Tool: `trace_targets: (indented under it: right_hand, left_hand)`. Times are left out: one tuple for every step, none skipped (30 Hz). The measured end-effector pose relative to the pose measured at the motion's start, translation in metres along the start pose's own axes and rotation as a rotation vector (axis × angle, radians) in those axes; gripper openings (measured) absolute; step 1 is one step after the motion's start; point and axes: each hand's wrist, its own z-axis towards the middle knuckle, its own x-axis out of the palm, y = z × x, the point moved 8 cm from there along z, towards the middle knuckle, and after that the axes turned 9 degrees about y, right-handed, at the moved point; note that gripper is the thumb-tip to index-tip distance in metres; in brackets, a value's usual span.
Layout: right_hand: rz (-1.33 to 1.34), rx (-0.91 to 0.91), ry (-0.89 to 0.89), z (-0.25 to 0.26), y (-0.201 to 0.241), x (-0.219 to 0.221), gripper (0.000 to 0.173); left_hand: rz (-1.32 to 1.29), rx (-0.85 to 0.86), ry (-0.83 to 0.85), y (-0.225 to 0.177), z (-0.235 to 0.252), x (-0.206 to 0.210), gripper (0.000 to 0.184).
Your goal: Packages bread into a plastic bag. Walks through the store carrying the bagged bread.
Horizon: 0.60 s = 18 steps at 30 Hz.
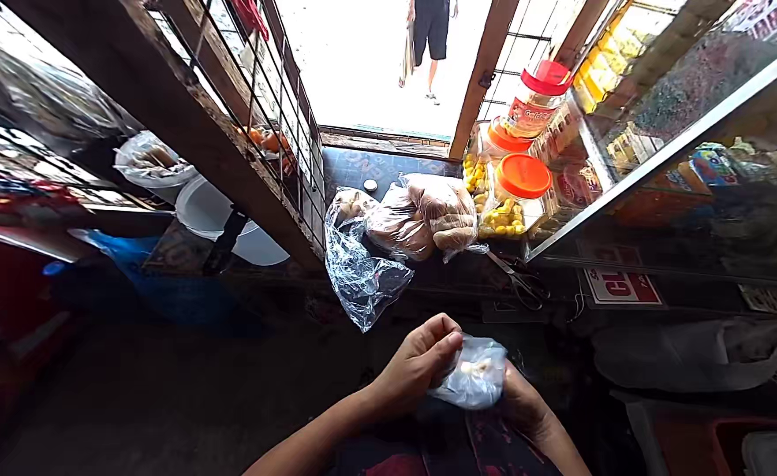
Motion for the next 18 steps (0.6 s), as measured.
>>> trace_targets:
  right_hand:
    - [-0.016,0.067,-0.084,0.002,-0.007,-0.011,0.064]
    - [-0.07,0.141,-0.149,0.004,-0.014,-0.02,0.071]
    - [-0.141,0.2,-0.158,0.006,-0.018,-0.026,0.081]
    - [-0.227,0.227,-0.112,0.01,-0.018,-0.028,0.089]
    - [-0.337,0.219,-0.027,0.014,-0.012,-0.024,0.094]
    - [-0.457,0.176,0.062,0.02,-0.001,-0.017,0.094]
    - [-0.572,0.088,0.113,0.027,0.016,-0.009,0.086]
    - [-0.682,-0.045,0.124,0.036,0.037,0.003,0.07]
    - [-0.81,-0.206,0.107,0.047,0.061,0.017,0.051]
    - [-0.952,-0.362,0.074,0.059,0.084,0.036,0.036]
    - [-1.104,-0.497,0.035,0.073,0.103,0.056,0.027]
    - [-1.255,-0.6,0.001,0.088,0.115,0.074,0.022]
    - [-1.409,-0.664,-0.031,0.104,0.121,0.09,0.019]
    - [-1.55,-0.693,-0.042,0.123,0.121,0.102,0.017]
    - [-1.67,-0.698,-0.033,0.142,0.118,0.11,0.019]
    - [-1.779,-0.699,-0.025,0.16,0.113,0.116,0.025]
    - [-1.875,-0.702,-0.025,0.175,0.108,0.118,0.029]
    - [-1.943,-0.716,-0.027,0.186,0.105,0.119,0.028]
  left_hand:
    - [0.073,0.07,0.063,-0.017,-0.005,0.004,0.01]
    - [0.164,0.129,0.124,-0.031,-0.011,0.008,0.01]
    - [0.25,0.175,0.172,-0.043,-0.018,0.012,0.011]
    - [0.313,0.206,0.212,-0.052,-0.026,0.016,0.013]
    - [0.354,0.226,0.247,-0.058,-0.032,0.018,0.015]
    - [0.382,0.237,0.279,-0.061,-0.039,0.02,0.016]
    - [0.412,0.245,0.303,-0.063,-0.044,0.021,0.017]
    - [0.446,0.251,0.312,-0.063,-0.049,0.02,0.016]
    - [0.481,0.251,0.304,-0.062,-0.054,0.018,0.015]
    - [0.511,0.251,0.283,-0.06,-0.058,0.013,0.015]
    - [0.544,0.251,0.253,-0.057,-0.062,0.008,0.015]
    - [0.579,0.252,0.218,-0.055,-0.066,0.002,0.015]
    - [0.608,0.253,0.183,-0.052,-0.07,-0.003,0.016]
    - [0.627,0.254,0.155,-0.051,-0.074,-0.007,0.016]
    - [0.638,0.255,0.129,-0.051,-0.079,-0.01,0.016]
    - [0.642,0.254,0.103,-0.051,-0.085,-0.013,0.015]
    - [0.642,0.255,0.076,-0.053,-0.09,-0.015,0.014]
    - [0.642,0.257,0.046,-0.054,-0.095,-0.018,0.014]
